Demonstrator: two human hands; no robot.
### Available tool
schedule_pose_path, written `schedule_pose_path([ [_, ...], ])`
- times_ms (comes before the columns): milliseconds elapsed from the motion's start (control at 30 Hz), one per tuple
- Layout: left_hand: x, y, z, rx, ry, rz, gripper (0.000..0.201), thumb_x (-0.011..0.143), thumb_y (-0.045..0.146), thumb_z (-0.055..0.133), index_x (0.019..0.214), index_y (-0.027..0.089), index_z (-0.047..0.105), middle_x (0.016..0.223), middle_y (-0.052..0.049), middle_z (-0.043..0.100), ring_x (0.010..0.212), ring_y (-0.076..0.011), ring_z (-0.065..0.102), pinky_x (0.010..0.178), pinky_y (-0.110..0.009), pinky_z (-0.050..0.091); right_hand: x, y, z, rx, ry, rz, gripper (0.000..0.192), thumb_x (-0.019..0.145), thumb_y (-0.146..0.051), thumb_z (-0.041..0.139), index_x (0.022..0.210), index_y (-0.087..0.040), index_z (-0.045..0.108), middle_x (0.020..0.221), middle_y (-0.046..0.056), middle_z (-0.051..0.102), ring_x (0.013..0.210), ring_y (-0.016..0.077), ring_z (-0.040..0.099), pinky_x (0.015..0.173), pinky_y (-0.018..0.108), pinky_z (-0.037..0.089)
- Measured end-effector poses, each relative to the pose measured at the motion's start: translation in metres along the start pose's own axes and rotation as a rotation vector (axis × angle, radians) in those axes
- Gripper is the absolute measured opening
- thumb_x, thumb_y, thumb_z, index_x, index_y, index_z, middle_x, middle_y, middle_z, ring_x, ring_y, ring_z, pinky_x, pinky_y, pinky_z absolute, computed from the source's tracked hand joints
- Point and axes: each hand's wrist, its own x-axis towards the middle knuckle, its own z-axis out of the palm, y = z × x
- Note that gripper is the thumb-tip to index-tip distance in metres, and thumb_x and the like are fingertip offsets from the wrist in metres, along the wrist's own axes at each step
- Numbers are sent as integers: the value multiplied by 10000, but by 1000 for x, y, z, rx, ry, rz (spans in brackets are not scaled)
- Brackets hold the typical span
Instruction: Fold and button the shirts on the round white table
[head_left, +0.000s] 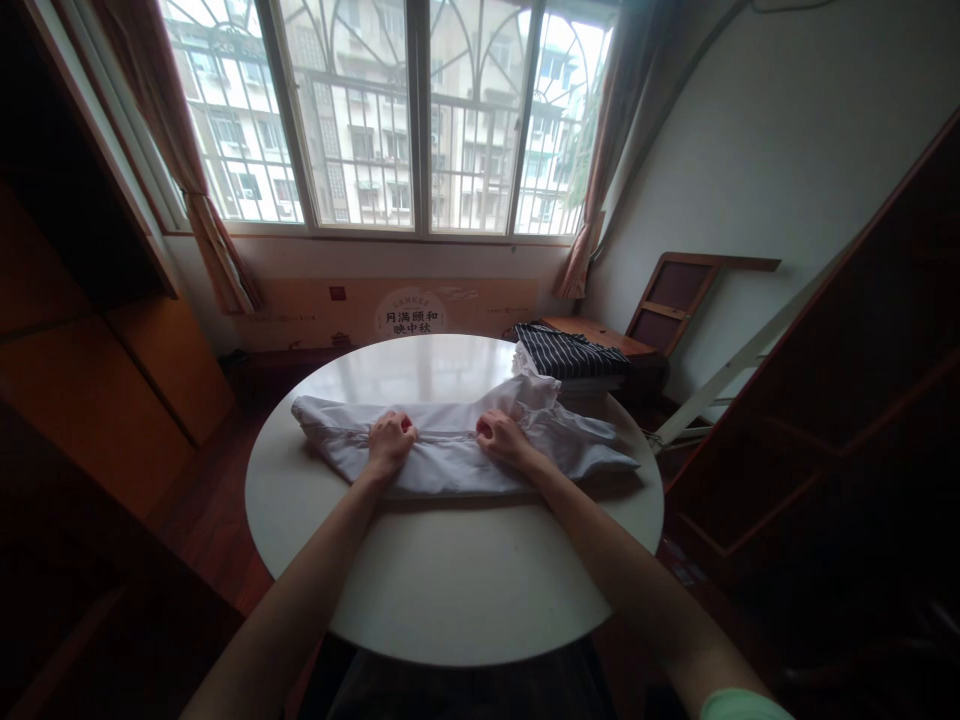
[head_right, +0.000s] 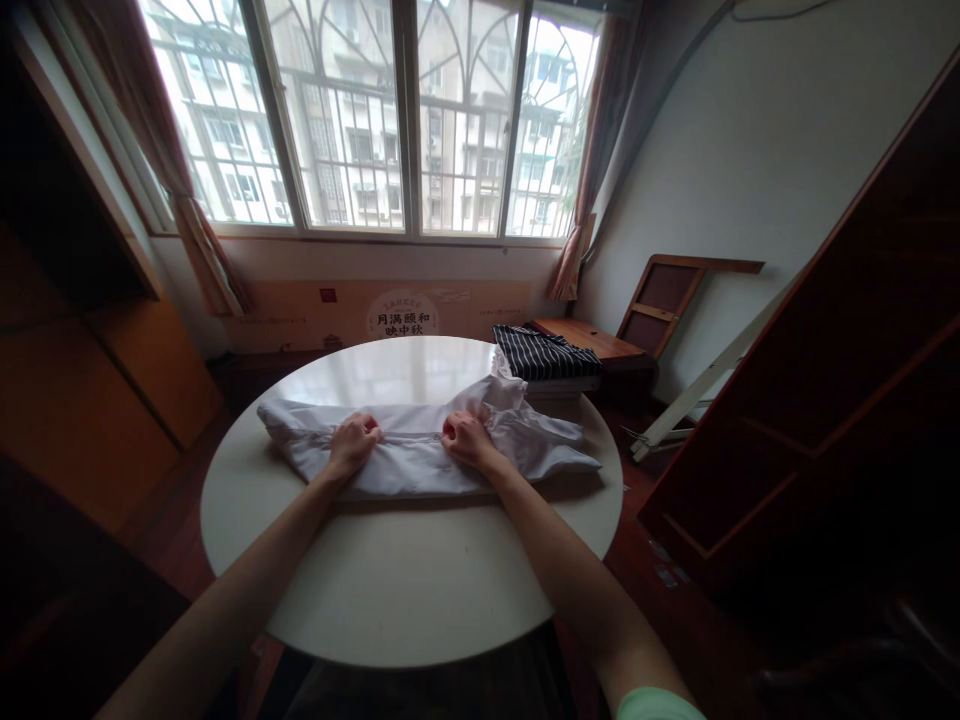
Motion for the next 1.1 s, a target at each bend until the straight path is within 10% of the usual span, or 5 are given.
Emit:
schedule_pose_path([
  [233, -12, 16, 8, -121, -98, 439, 196, 749, 146, 471, 855, 180, 632, 844, -60, 601, 833, -191, 538, 772, -299, 426, 0, 3, 9, 59, 25, -29, 144, 730, -281, 627, 698, -144, 600, 739, 47, 598, 713, 148, 514, 680, 253, 403],
  [500, -18, 34, 33, -107, -113, 621, 223, 789, 200, 497, 977, 200, 616, 902, -66, 598, 907, -198, 521, 822, -327, 440, 2, 3, 13, 37, 23, -50, 115, 723, -239, 652, 693, -144, 594, 732, 40, 599, 746, 158, 524, 705, 263, 394],
  [1100, -20, 33, 22, -299, -133, 486, 118, 777, 167, 503, 824, 165, 611, 776, -16, 574, 640, -102, 517, 615, -211, 420, -6, -17, 9, -38, 59, -290, 83, 814, -157, 496, 752, -143, 550, 787, 47, 547, 751, 147, 479, 671, 252, 378],
])
